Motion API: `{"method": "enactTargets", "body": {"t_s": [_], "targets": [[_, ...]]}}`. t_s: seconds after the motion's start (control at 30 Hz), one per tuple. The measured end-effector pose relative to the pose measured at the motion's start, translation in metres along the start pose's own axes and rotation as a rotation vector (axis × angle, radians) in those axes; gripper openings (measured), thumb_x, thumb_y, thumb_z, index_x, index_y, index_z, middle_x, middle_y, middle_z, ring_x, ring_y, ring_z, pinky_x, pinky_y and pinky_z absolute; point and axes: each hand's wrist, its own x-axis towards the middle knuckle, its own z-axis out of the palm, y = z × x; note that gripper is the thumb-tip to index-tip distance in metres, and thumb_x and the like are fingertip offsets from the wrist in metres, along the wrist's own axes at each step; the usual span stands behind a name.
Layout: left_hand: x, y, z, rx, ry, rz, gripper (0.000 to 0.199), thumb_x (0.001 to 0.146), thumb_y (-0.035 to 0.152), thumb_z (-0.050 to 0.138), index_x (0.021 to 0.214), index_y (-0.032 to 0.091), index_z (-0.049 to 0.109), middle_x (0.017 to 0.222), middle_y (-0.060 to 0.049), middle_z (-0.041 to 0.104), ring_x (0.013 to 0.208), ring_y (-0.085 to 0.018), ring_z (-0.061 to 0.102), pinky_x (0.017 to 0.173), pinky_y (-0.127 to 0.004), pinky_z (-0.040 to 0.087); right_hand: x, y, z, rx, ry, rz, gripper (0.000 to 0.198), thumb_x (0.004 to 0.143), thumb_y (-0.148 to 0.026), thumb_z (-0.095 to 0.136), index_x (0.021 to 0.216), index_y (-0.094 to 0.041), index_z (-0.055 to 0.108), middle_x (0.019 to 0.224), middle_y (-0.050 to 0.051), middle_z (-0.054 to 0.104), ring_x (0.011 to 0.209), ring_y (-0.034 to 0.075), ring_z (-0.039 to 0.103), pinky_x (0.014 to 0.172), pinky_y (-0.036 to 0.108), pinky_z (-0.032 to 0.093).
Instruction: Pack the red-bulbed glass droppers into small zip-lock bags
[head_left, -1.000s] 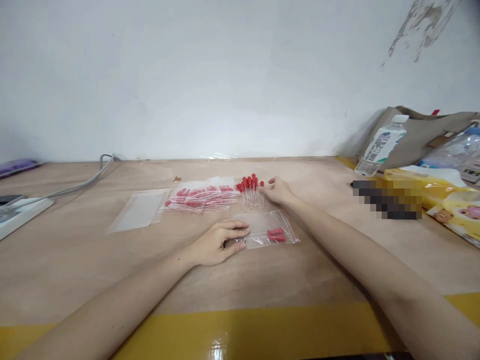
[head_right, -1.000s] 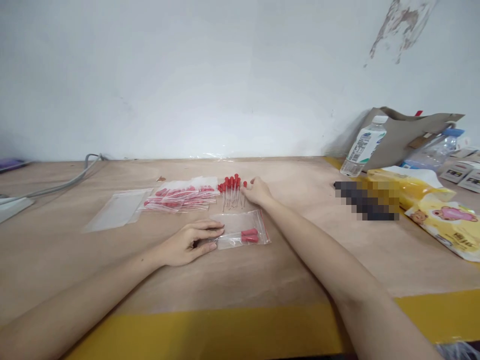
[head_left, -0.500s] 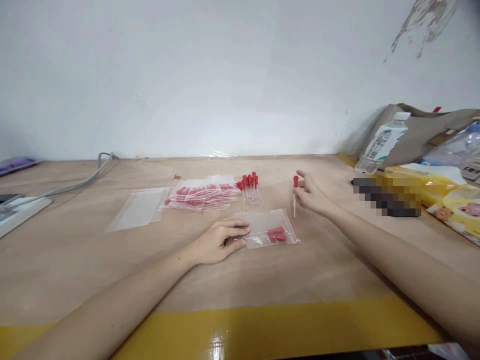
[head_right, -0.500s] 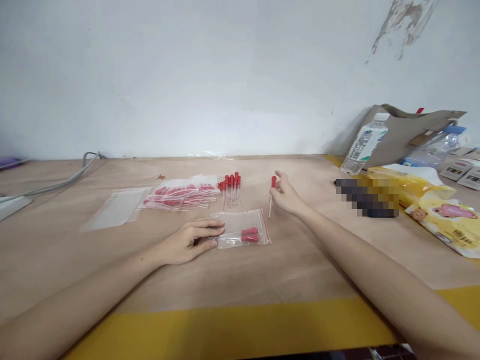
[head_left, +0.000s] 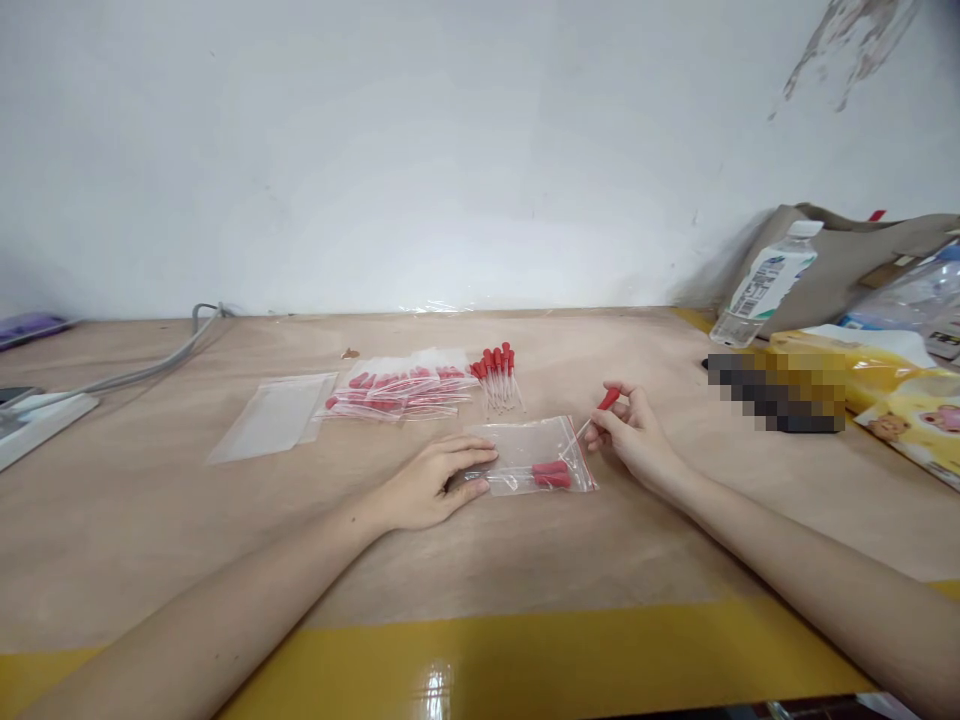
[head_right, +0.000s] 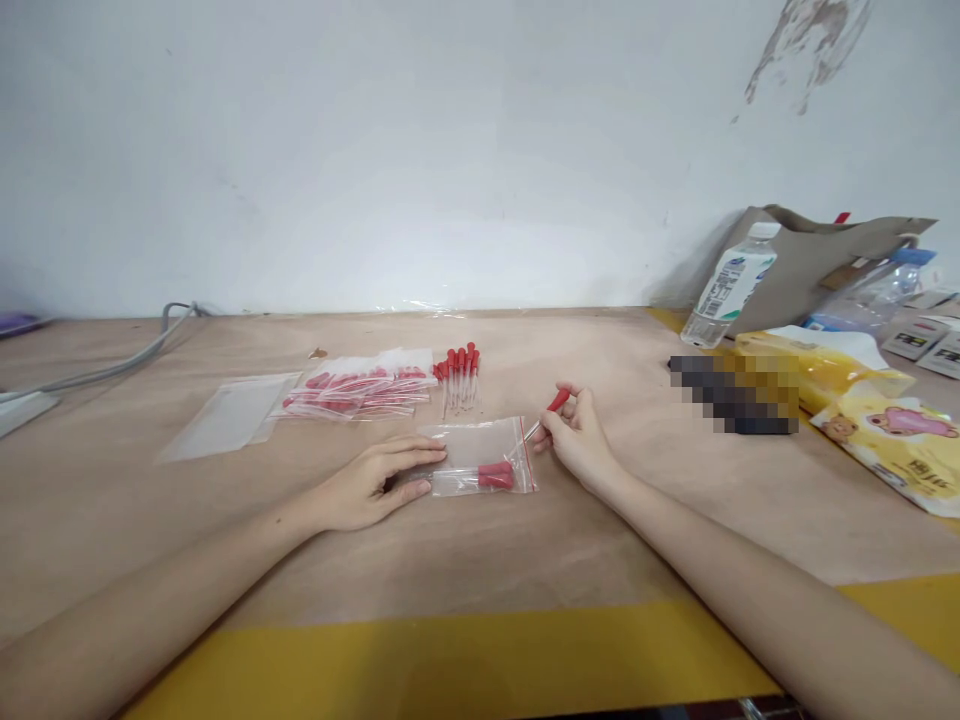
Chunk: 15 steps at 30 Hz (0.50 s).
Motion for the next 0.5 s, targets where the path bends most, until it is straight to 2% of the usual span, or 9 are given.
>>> {"method": "enactTargets", "body": {"t_s": [0.1, 0.23, 0.3, 0.37, 0.43, 0.5], "targets": [[0.000, 0.001, 0.000, 0.006, 0.000, -0.002, 0.036, 0.088, 0.031, 0.049, 0.122, 0.020, 0.052, 0.125, -0.008, 0.053, 0.115, -0.020, 0.049, 0.098, -0.037, 0.040, 0.001, 0.003, -0.005, 0.041, 0.035, -0.038, 0.049, 0.064, -0.024, 0.064, 0.102, -0.025, 0.033, 0.065, -0.009, 0.050, 0.052, 0.010, 0.058, 0.051, 0.025, 0.052], [-0.001, 0.001, 0.000, 0.019, 0.000, -0.031, 0.041, 0.087, 0.032, 0.050, 0.126, 0.021, 0.047, 0.128, -0.007, 0.050, 0.118, -0.021, 0.046, 0.100, -0.039, 0.038, 0.004, 0.004, -0.011, 0.103, -0.008, 0.111, 0.033, 0.069, -0.026, 0.062, 0.093, -0.024, 0.039, 0.072, -0.003, 0.055, 0.064, 0.012, 0.063, 0.071, 0.030, 0.054], [-0.002, 0.001, 0.000, 0.025, 0.001, -0.046, 0.044, 0.087, 0.033, 0.050, 0.129, 0.022, 0.044, 0.130, -0.007, 0.048, 0.120, -0.022, 0.045, 0.100, -0.040, 0.037, 0.004, 0.003, -0.015, 0.082, -0.091, 0.167, 0.026, 0.071, -0.029, 0.061, 0.090, -0.022, 0.044, 0.076, 0.000, 0.058, 0.068, 0.013, 0.063, 0.075, 0.031, 0.053], [-0.002, 0.001, 0.000, 0.026, 0.003, -0.050, 0.046, 0.087, 0.034, 0.050, 0.131, 0.023, 0.041, 0.132, -0.007, 0.047, 0.121, -0.022, 0.044, 0.101, -0.041, 0.037, 0.006, 0.002, -0.022, -0.026, -0.230, 0.160, 0.028, 0.069, -0.033, 0.063, 0.090, -0.020, 0.050, 0.080, 0.002, 0.060, 0.069, 0.013, 0.062, 0.072, 0.031, 0.052], [-0.002, 0.002, 0.000, 0.025, 0.003, -0.053, 0.047, 0.087, 0.034, 0.050, 0.131, 0.023, 0.041, 0.133, -0.008, 0.045, 0.122, -0.023, 0.043, 0.102, -0.042, 0.036, 0.009, 0.001, -0.030, -0.220, -0.387, 0.103, 0.031, 0.067, -0.037, 0.066, 0.090, -0.018, 0.058, 0.078, 0.002, 0.061, 0.066, 0.012, 0.058, 0.065, 0.028, 0.050], [-0.002, 0.002, 0.000, 0.025, -0.002, -0.061, 0.046, 0.087, 0.034, 0.050, 0.131, 0.022, 0.042, 0.133, -0.008, 0.045, 0.122, -0.023, 0.042, 0.102, -0.042, 0.035, 0.012, 0.000, -0.037, -0.433, -0.488, -0.013, 0.032, 0.066, -0.040, 0.066, 0.088, -0.017, 0.064, 0.069, 0.000, 0.058, 0.060, 0.010, 0.052, 0.058, 0.025, 0.045]]}}
